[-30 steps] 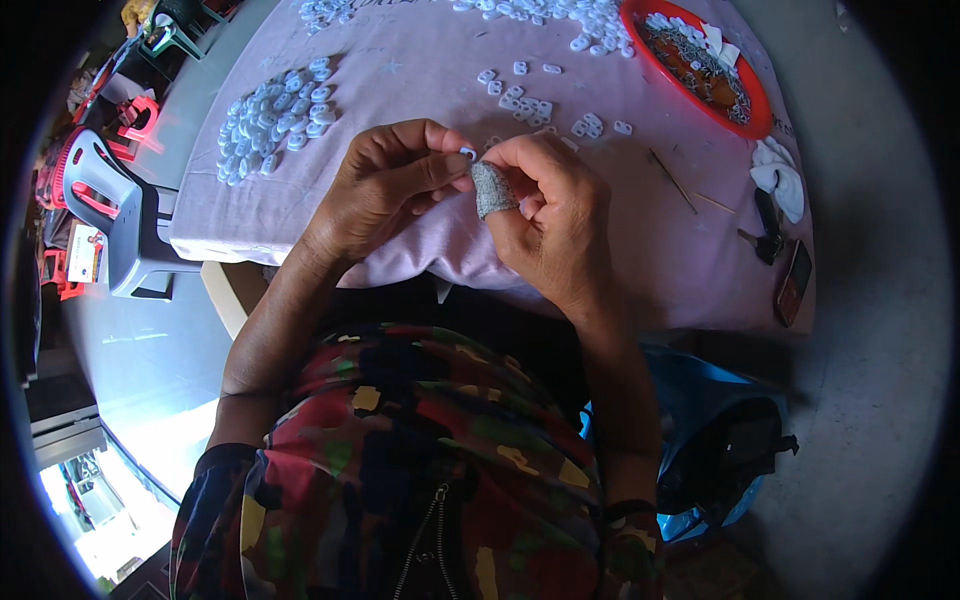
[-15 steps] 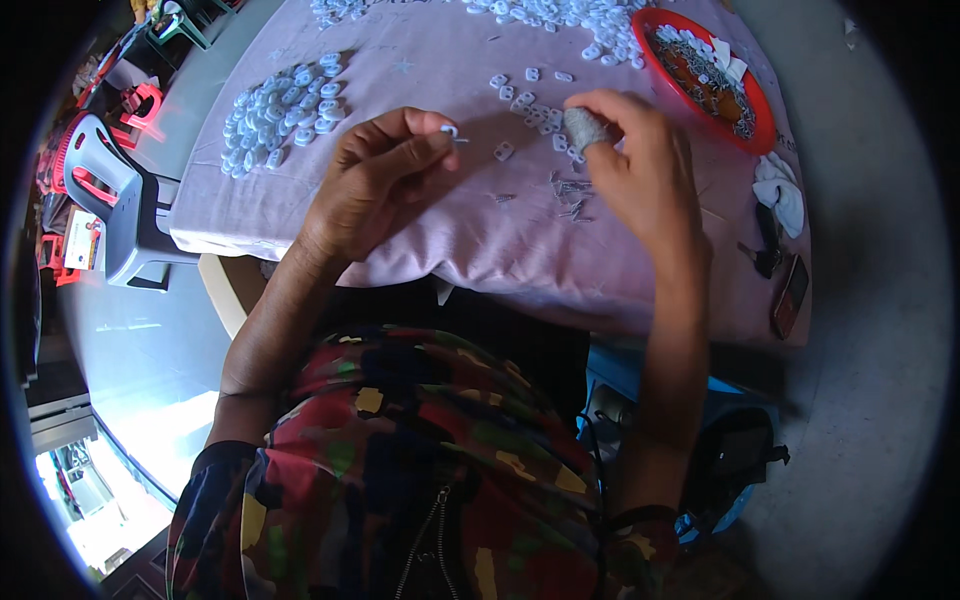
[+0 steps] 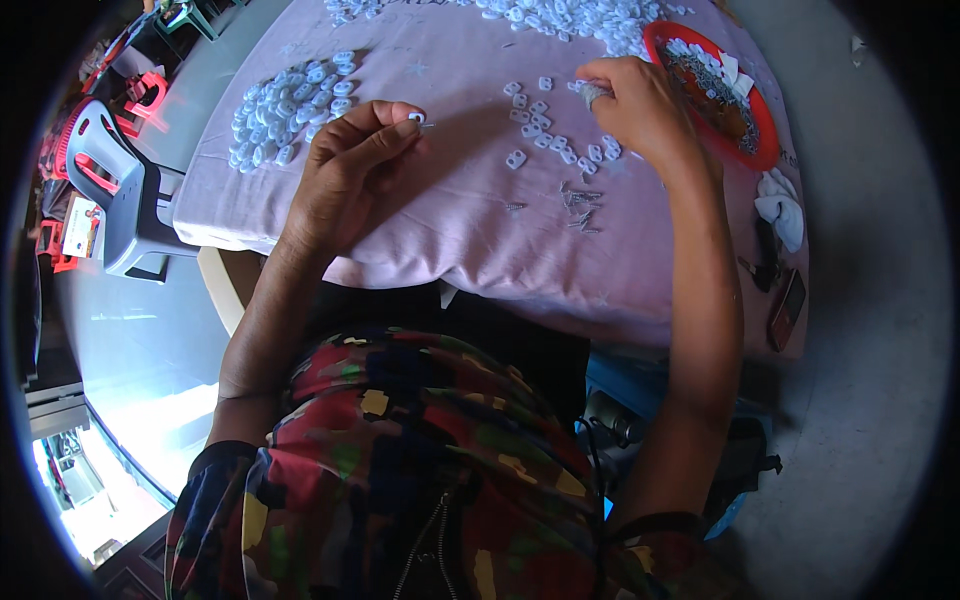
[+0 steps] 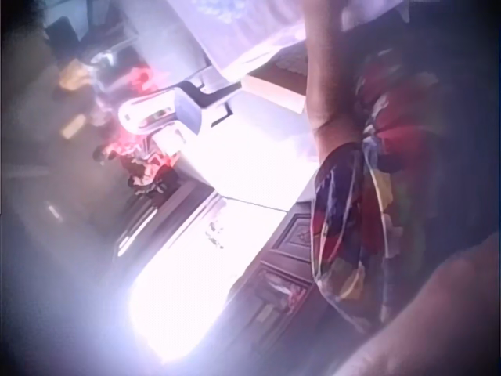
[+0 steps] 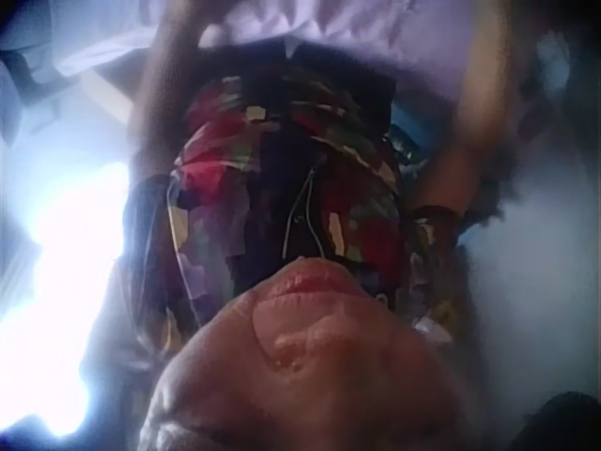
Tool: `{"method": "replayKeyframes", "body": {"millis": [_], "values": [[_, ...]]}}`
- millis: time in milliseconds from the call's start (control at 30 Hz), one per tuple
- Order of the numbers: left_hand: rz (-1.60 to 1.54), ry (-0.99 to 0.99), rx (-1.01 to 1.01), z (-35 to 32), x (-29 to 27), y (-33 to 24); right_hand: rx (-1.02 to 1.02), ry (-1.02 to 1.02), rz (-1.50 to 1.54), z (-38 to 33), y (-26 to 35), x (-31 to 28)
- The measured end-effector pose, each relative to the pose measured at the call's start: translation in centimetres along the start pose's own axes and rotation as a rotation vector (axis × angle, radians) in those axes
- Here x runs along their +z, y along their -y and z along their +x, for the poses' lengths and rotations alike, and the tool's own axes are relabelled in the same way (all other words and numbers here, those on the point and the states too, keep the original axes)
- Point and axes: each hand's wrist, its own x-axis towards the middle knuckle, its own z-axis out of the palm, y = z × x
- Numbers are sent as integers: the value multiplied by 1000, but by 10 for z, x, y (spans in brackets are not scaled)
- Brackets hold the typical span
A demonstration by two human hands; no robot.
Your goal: The person inspects and sorts small white plastic components by hand on a table.
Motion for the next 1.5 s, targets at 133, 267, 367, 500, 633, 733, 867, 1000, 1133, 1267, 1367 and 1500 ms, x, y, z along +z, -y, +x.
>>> {"method": "replayKeyframes", "body": {"millis": [133,267,367,500,633,733,867,1000,1133,1267,1367,1500], "values": [[1,12,5,0,-4,-1,33,187,108,6,-13,4],[10,4,6,-3,-1,0,139,185,157,7,-13,-1],[45,26,-4,-1,1,1,93,-81,-17,19,-38,4],[72,32,-3,1,-1,1,-29,-130,-348,38,-64,20],[39,52,18,-2,-2,0,-14,-38,-320,36,-48,19],[71,52,15,-1,-1,1,6,-6,-259,24,-27,11],[63,54,29,-1,2,2,-41,9,-243,8,-13,8],[72,70,6,-2,9,6,15,-53,290,-6,-9,10],[96,93,10,-1,12,9,115,-17,605,-27,27,-5],[1,126,-49,-4,19,7,245,76,853,-43,58,-9],[-60,144,-69,-3,25,12,326,73,998,-53,74,-6],[-64,145,-81,-2,29,12,372,99,1147,-61,86,3]]}}
